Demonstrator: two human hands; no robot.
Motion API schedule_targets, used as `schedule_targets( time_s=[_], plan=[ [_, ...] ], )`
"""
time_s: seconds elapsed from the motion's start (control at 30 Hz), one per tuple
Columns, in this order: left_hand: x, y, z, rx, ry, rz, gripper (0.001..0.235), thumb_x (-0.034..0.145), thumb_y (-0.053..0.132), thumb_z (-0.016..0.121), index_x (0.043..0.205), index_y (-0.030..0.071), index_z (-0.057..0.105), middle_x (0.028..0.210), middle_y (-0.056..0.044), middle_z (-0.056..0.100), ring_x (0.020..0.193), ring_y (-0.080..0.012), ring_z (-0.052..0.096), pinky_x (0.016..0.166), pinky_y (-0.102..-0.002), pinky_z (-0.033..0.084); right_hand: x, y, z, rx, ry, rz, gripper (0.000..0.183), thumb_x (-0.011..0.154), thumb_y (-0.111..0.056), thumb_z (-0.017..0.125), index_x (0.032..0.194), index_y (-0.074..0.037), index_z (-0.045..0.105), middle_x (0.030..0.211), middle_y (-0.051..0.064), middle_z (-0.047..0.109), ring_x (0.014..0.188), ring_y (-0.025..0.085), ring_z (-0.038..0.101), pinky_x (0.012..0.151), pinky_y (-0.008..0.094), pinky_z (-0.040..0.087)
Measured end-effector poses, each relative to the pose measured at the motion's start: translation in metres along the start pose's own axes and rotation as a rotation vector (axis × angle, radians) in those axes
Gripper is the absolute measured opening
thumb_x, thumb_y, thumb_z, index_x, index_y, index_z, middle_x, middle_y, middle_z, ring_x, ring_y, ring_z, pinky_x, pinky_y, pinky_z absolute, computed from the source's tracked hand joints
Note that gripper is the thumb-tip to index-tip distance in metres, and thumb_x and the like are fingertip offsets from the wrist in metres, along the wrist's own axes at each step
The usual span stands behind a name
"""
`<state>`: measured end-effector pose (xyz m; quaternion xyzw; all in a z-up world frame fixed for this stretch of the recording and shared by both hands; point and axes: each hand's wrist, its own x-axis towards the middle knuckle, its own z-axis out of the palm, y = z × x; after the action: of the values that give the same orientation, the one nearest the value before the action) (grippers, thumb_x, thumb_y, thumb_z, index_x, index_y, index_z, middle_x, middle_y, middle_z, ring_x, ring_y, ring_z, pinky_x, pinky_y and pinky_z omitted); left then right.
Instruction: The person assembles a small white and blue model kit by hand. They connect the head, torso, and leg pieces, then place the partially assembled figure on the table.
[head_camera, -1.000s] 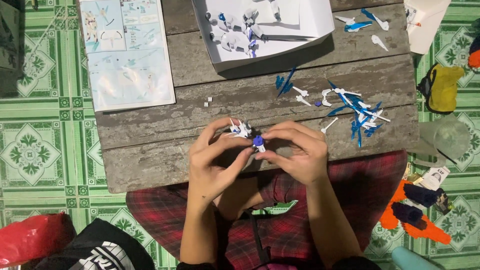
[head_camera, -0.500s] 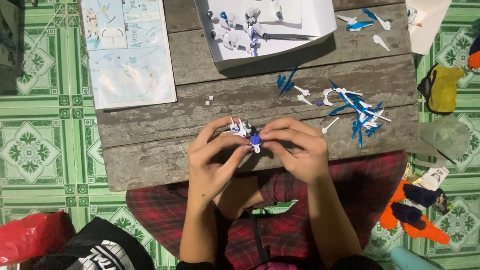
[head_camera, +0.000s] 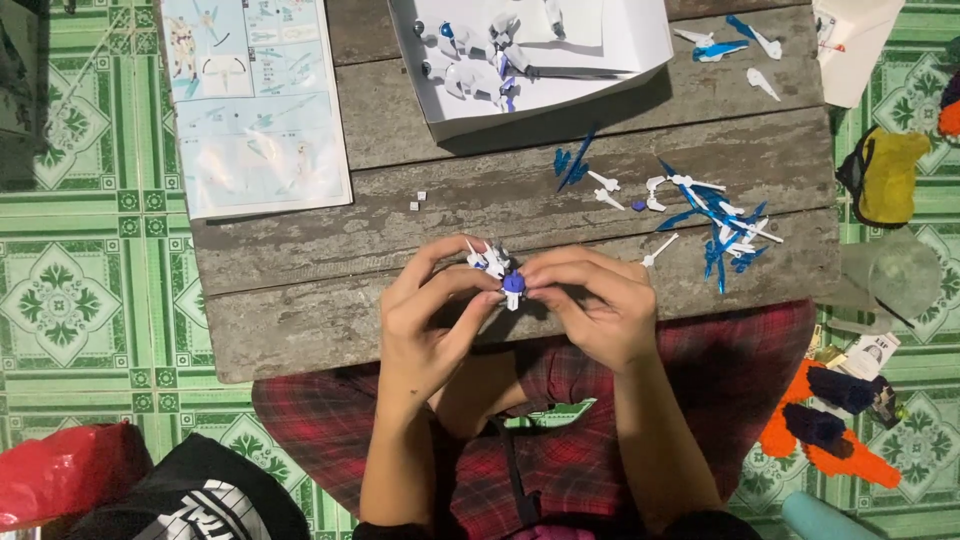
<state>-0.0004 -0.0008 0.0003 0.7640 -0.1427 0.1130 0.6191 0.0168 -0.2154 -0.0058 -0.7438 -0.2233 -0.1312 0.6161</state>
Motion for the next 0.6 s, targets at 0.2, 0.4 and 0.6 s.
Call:
schedule_targets(
  time_s=[0.2, 0.4, 0.6],
  plan=[
    [-0.002, -0.005, 0.002, 0.008, -0.008, 0.027, 0.003, 0.102, 0.009, 0.083, 0.105, 0.009, 0.082, 0.123, -0.024, 0.079, 0.110, -0.0468, 0.083, 0.097, -0.056, 0.065, -0.002, 0.004, 0.001, -0.006, -0.010, -0.051, 0.005, 0.099, -0.003, 0.085, 0.097, 0.000, 0.082, 0.095, 0.015, 0.087, 0.079, 0.030, 0.085, 0.073, 0.039, 0.068],
    [-0.001, -0.004, 0.000, 0.022, -0.038, 0.038, 0.002, 0.103, 0.010, 0.081, 0.105, 0.009, 0.081, 0.124, -0.025, 0.079, 0.112, -0.0486, 0.082, 0.099, -0.057, 0.064, -0.009, 0.012, -0.004, 0.005, -0.112, -0.015, 0.010, 0.103, -0.009, 0.080, 0.101, 0.000, 0.075, 0.099, 0.019, 0.083, 0.082, 0.036, 0.082, 0.074, 0.046, 0.066],
    [0.001, 0.000, 0.002, 0.026, -0.047, 0.047, 0.002, 0.105, 0.008, 0.079, 0.106, 0.006, 0.079, 0.125, -0.025, 0.078, 0.114, -0.0495, 0.081, 0.100, -0.059, 0.064, -0.005, 0.010, -0.003, -0.033, -0.100, -0.036, 0.015, 0.100, -0.011, 0.084, 0.093, -0.003, 0.074, 0.101, 0.017, 0.082, 0.083, 0.036, 0.080, 0.077, 0.045, 0.066]
  ],
)
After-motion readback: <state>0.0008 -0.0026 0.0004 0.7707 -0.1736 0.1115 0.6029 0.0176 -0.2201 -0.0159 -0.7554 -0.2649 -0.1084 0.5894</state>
